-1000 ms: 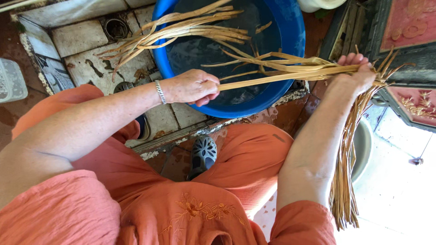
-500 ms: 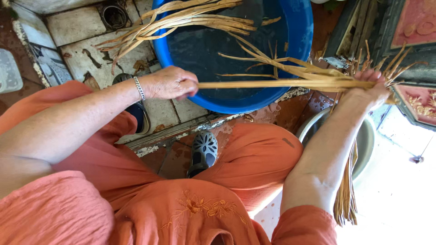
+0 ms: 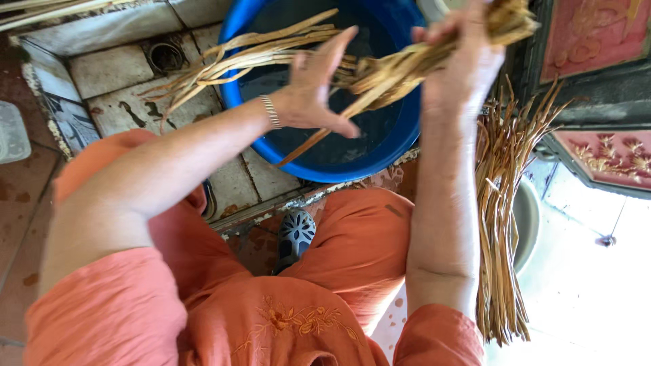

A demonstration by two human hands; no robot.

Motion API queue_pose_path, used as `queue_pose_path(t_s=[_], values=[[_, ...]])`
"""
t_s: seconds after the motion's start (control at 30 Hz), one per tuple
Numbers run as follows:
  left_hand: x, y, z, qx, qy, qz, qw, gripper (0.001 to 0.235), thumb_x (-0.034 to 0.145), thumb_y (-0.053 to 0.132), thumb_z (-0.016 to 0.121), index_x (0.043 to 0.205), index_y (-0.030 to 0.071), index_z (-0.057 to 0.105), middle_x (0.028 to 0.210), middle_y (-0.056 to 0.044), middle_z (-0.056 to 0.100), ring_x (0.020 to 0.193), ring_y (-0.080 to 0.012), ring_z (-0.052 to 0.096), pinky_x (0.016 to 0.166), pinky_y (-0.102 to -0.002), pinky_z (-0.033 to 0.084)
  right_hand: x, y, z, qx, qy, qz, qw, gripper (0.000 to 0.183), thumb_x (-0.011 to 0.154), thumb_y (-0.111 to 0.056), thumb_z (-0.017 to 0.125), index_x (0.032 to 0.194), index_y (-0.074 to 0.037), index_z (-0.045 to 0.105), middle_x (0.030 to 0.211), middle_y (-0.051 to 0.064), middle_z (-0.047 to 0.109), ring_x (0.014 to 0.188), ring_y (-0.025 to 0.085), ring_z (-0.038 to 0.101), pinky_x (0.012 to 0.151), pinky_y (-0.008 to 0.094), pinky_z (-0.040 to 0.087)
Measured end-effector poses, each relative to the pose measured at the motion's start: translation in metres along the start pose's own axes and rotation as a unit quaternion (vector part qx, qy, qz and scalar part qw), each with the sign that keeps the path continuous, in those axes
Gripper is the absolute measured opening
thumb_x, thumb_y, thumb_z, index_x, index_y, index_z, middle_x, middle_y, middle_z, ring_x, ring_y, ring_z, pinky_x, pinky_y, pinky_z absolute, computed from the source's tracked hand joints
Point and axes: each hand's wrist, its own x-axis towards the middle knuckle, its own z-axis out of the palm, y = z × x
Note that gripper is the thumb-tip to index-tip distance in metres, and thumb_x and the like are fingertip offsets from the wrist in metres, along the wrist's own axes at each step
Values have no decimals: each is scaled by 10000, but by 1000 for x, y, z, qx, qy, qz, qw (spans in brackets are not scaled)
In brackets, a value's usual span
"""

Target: The person sits on the floor and repeatedly splits long bamboo strips by hand, separating them into thinner strands. The person dips the strips into a blue basin of water and places the processed strands into a metal bowl.

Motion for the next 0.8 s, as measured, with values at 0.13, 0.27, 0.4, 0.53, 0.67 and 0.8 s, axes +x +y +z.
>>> queue_pose_path(t_s=[0.13, 0.27, 0.4, 0.53, 0.67, 0.8], values=[[31, 21, 10, -132, 11, -13, 991, 1217, 708, 434, 971, 1602, 142, 199, 1478, -129, 571, 1416, -320, 489, 1145, -654, 134, -20, -6, 38, 83, -87, -4, 993, 215, 1079, -237, 666, 990, -65, 574, 781, 45, 551, 698, 193, 568, 768, 443, 558], [37, 6, 20, -240, -30, -68, 968, 388, 917, 270, 859, 1198, 110, 645, 1003, -81, 701, 1000, -221, 711, 951, -403, 598, -9, -23, 11, 98, -51, -15, 994, 280, 1053, -258, 623, 850, -88, 532, 717, 37, 514, 673, 201, 563, 787, 456, 619], [17, -33, 28, -59, -19, -66, 996, 265, 940, 248, 801, 1080, 90, 640, 844, -75, 682, 770, -196, 687, 723, -344, 548, 27, -45, -63, 218, 7, -39, 975, 237, 1073, -265, 622, 1002, -45, 574, 675, 27, 466, 582, 159, 492, 651, 377, 542], [-13, -69, 24, 1, -93, -211, 973, 286, 958, 376, 727, 1066, 118, 665, 820, -91, 706, 741, -241, 713, 726, -392, 567, 39, -44, -148, 290, 124, -50, 948, 283, 1075, -282, 620, 1067, 1, 608, 697, 86, 550, 535, 162, 510, 567, 333, 525], [-28, -103, 14, 74, -144, -241, 957, 376, 975, 460, 667, 1065, 96, 669, 837, -167, 714, 803, -345, 712, 761, -465, 554, 35, 5, -201, 55, 311, -89, 944, 331, 967, -302, 626, 1039, 21, 638, 580, 121, 609, 553, 315, 676, 664, 482, 670], [-22, -139, 34, 192, -137, -249, 939, 388, 1035, 435, 623, 1146, 64, 647, 881, -204, 718, 858, -414, 701, 767, -527, 534, 27, 80, -218, 54, 391, -34, 918, 310, 1038, -308, 543, 938, -17, 586, 675, 103, 626, 637, 254, 633, 722, 492, 647]])
